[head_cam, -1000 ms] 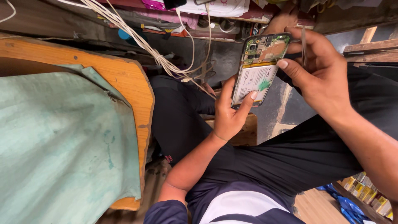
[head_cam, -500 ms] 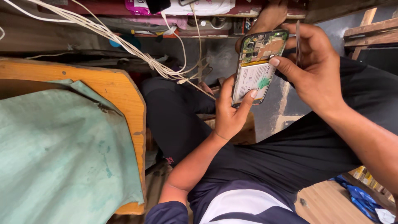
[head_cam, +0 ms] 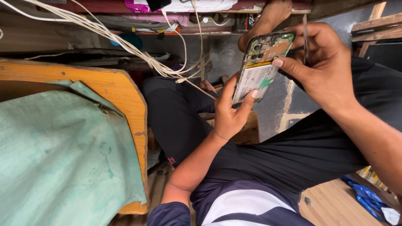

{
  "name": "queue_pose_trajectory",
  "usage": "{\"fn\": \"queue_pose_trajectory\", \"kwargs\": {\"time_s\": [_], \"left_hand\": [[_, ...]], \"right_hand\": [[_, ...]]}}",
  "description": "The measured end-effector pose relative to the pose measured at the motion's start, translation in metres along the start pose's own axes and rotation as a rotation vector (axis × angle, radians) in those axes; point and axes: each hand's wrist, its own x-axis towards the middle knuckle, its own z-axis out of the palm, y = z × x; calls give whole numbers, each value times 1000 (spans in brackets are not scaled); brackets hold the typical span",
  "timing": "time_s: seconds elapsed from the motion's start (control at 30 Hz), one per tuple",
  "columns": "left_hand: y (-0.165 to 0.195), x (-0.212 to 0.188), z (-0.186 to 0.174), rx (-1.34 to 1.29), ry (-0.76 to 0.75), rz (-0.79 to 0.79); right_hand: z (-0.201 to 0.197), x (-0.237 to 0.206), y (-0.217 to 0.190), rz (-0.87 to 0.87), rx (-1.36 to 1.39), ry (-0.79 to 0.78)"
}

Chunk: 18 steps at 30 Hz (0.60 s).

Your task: The person holds a disassembled smartphone and repeatedly connects and disconnects a charging cable to test the device. They use a metal prying tool to adjust internal components and the battery area, then reattach the cable and inspect the screen.

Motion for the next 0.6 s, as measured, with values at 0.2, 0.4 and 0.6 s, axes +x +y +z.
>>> {"fn": "queue_pose_trajectory", "kwargs": {"time_s": [0.2,0.4,0.6], "left_hand": [[2,2,-6,-13,-14,-16],[4,3,-11,-69,-25,-87],[3,5,-12,-177,-4,-125]], "right_hand": [[3,3,-6,25,-44,20],[6,4,-13,48,-72,3],[9,7,-16,117,-15,30]]}}
